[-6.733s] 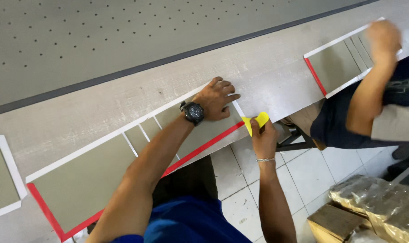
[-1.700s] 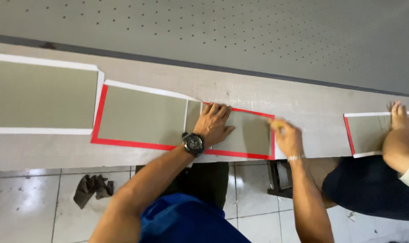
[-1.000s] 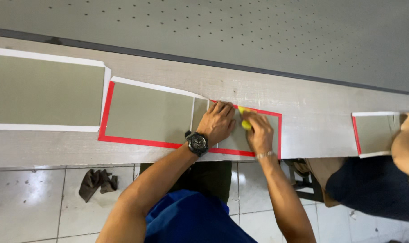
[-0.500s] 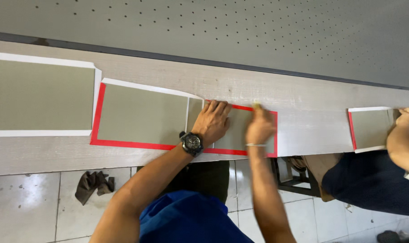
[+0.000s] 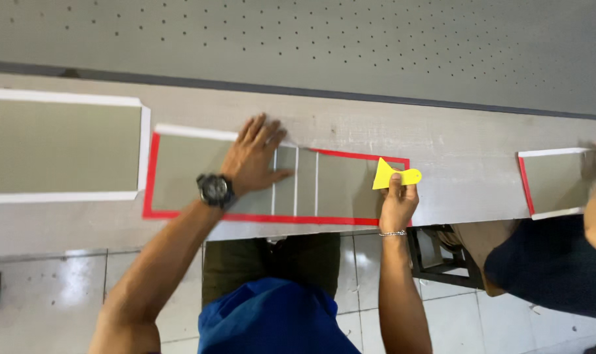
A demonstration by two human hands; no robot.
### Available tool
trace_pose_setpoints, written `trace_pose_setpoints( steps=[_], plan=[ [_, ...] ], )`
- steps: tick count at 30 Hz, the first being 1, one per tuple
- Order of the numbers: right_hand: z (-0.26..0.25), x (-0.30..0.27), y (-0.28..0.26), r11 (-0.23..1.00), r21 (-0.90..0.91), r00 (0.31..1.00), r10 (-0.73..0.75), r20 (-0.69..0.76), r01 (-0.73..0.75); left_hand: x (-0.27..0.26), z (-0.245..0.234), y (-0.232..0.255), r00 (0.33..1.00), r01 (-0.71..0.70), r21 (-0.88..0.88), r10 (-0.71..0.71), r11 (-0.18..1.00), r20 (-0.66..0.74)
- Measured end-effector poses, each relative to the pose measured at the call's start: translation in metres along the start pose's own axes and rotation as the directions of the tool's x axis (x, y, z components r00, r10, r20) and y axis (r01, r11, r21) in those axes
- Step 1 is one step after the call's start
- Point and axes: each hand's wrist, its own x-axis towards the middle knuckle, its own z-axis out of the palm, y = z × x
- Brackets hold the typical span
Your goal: The person uses a yellow squeegee to smooth a transparent film onto a rectangular panel with red borders. They repeatedly lift and reposition the film to remove air bubbles and ensure adhesion.
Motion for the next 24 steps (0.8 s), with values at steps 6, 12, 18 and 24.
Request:
trace_pose_setpoints(
  steps=[6, 12, 18, 24],
  plan=[
    [-0.005, 0.086, 0.018, 0.983, 0.094, 0.985, -0.165, 0.054, 0.159, 0.025, 0.046, 0.071, 0.998, -0.033, -0.113, 0.028, 0.993, -0.047],
    [0.022, 0.064, -0.085, 0.701, -0.044, 0.619, -0.596, 0.512, 0.711, 0.038, 0.057, 0.093, 0.996, -0.051, -0.101, 0.043, 0.994, -0.081],
    [0.028, 0.003, -0.069, 0.436, -0.104, 0.394, -0.654, 0.646, 0.894, 0.029, 0.048, 0.092, 0.992, -0.037, -0.091, 0.026, 0.995, -0.120],
    [-0.009, -0.043, -0.080, 0.450, -0.127, 0.417, -0.635, 0.650, 0.884, 0.016, 0.048, 0.088, 0.993, -0.100, -0.108, 0.092, 0.989, -0.080]
  ],
)
